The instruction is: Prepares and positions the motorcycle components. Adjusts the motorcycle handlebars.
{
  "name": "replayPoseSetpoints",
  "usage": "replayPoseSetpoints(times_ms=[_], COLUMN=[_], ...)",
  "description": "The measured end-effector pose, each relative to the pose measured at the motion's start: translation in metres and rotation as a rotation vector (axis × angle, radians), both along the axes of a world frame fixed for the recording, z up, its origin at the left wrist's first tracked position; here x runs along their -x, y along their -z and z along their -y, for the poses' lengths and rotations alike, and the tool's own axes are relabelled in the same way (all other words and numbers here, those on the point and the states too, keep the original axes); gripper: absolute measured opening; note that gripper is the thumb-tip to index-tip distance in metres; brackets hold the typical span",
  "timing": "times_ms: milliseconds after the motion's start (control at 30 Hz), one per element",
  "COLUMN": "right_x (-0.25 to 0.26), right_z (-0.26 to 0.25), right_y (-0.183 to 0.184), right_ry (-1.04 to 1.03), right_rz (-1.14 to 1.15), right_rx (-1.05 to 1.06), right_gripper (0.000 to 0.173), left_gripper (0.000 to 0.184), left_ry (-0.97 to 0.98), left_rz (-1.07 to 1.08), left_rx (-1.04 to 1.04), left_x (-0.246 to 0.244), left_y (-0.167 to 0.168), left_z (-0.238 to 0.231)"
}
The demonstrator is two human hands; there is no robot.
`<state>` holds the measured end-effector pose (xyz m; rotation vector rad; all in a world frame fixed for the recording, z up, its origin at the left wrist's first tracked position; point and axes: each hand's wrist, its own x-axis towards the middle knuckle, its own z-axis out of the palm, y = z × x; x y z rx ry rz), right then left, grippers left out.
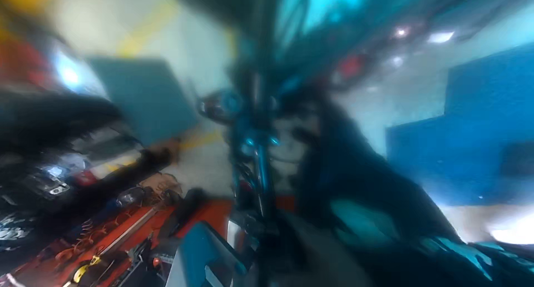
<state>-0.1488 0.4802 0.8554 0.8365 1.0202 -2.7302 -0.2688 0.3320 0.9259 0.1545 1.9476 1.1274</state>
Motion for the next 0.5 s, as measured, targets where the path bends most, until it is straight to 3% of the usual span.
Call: replayPoseSetpoints(times_ms=[67, 233, 367, 500], right_x=[-0.001, 0.003, 0.003, 0.003], right_z=[-0.004, -0.017, -0.018, -0.020], right_y=[0.002, 0.000, -0.001, -0.003], right_ry=[-0.041, 0.000, 0.040, -0.039], right_rz=[-0.013, -0.046, -0.013, -0.001], right_rx=[0.034, 0.087, 0.095, 0.050], right_gripper=[0.099, 0.076, 0.058, 0.056], left_gripper=[0.027, 0.033, 0.039, 0.051], left_ry=[-0.009, 0.009, 0.012, 0.062], left_rz=[-0.022, -0.072, 0.086, 0.177], left_rx=[0.016, 0.001, -0.054, -0.142], left_x=[-0.001, -0.003, 0.005, 0.004], left_y=[-0.002, -0.001, 0.004, 0.004], left_z=[-0.001, -0.034, -0.026, -0.010])
